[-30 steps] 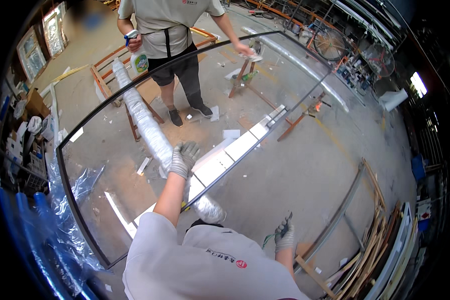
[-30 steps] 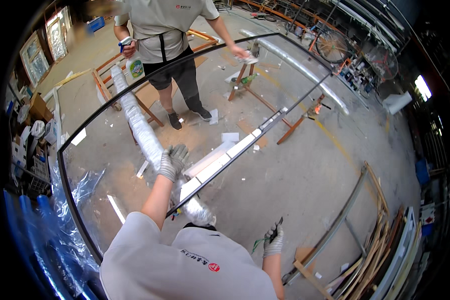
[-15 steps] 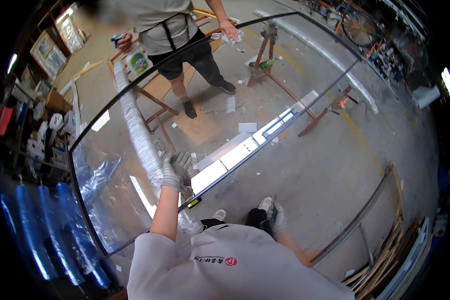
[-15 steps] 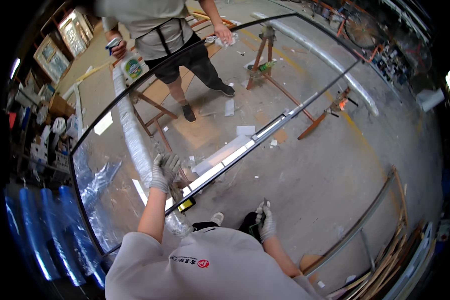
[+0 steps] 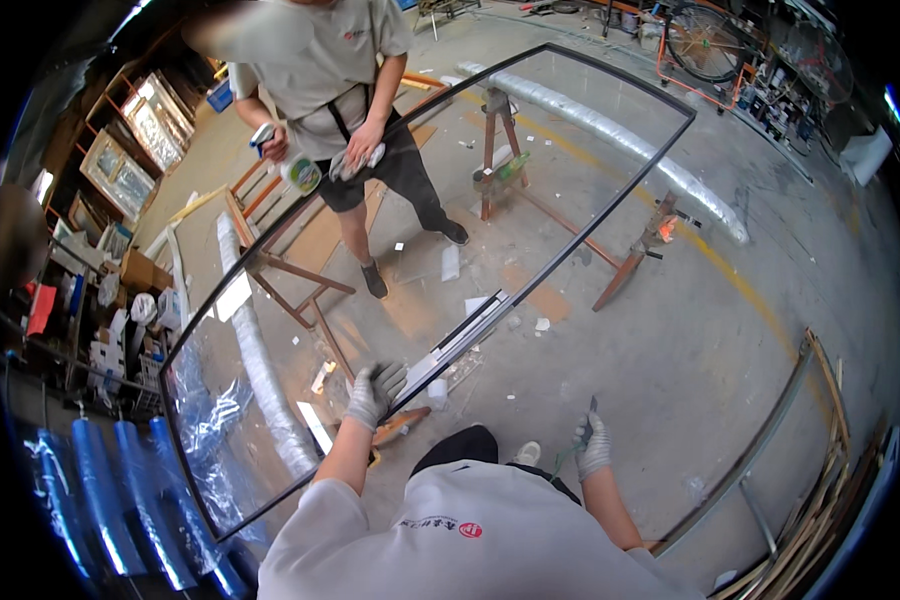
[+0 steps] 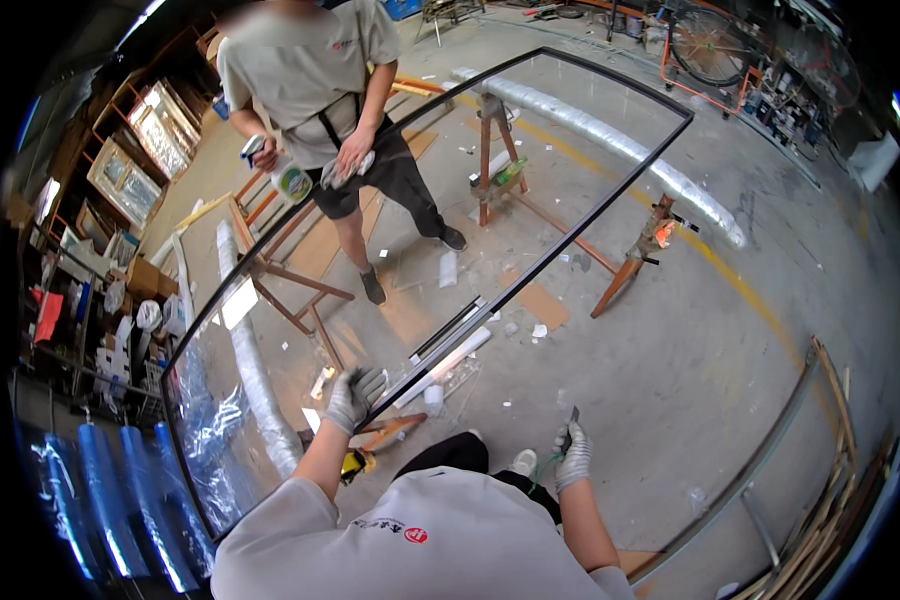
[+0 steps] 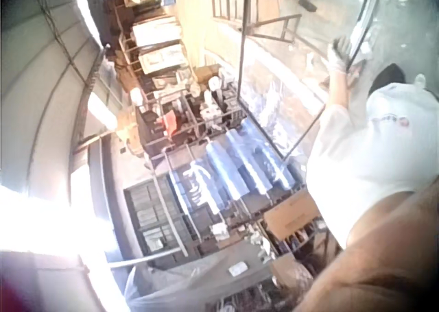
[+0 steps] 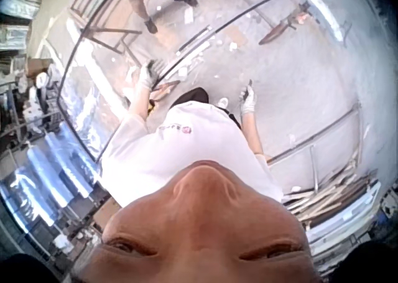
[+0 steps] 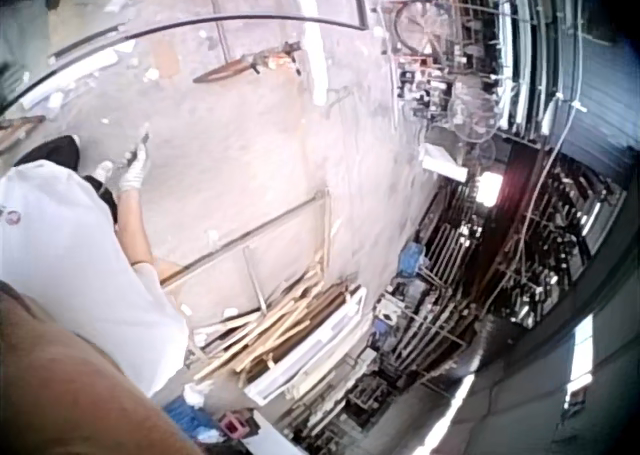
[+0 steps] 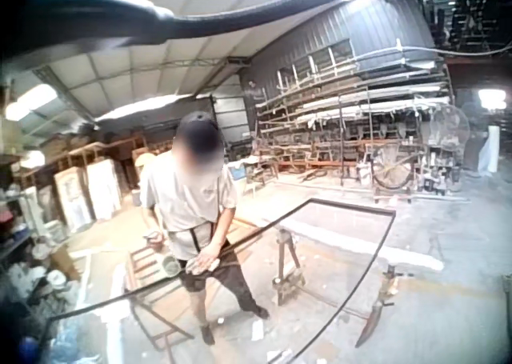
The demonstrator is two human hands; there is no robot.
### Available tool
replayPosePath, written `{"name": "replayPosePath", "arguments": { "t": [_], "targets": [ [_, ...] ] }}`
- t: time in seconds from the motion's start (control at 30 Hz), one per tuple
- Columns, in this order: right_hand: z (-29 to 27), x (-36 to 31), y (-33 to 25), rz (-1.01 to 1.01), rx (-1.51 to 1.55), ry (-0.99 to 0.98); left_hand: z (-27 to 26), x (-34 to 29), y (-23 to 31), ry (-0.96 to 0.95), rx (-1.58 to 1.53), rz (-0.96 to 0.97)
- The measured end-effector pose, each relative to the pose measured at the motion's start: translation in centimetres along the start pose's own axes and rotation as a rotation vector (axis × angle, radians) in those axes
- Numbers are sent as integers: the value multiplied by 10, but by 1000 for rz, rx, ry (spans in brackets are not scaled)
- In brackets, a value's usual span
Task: The person moves a large glass panel from a stack onto a support, uses a cleaning tool, and then wipes the glass surface with a cloth while another person assists.
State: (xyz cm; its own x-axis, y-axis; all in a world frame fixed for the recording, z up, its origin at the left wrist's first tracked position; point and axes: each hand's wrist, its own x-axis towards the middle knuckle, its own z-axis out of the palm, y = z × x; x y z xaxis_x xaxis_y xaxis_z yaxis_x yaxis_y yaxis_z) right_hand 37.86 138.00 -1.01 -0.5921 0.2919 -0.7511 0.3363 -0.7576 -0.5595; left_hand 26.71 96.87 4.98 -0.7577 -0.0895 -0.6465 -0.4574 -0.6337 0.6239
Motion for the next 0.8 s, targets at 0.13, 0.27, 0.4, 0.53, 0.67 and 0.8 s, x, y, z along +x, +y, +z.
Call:
{"name": "replayPosePath", "arguments": {
  "t": [0.13,0.27,0.4,0.53,0.67,0.8],
  "targets": [
    [7,27,-29,-24,55,39,72,18,-5,-143,142,-118],
    [20,57,-72,-54,147,27,109,61,31,-268,228,-351],
    [39,82,-126,-136,172,36,166,119,62,-178,98,-190],
    [78,107,-173,-195,98,76,203,199,71,-91,-356,-8],
    [110,123,-201,-230,95,99,252,249,82,-209,-304,-42],
    [130,150,-221,-140,6,72,288,267,85,-208,-353,-31]
  ]
}}
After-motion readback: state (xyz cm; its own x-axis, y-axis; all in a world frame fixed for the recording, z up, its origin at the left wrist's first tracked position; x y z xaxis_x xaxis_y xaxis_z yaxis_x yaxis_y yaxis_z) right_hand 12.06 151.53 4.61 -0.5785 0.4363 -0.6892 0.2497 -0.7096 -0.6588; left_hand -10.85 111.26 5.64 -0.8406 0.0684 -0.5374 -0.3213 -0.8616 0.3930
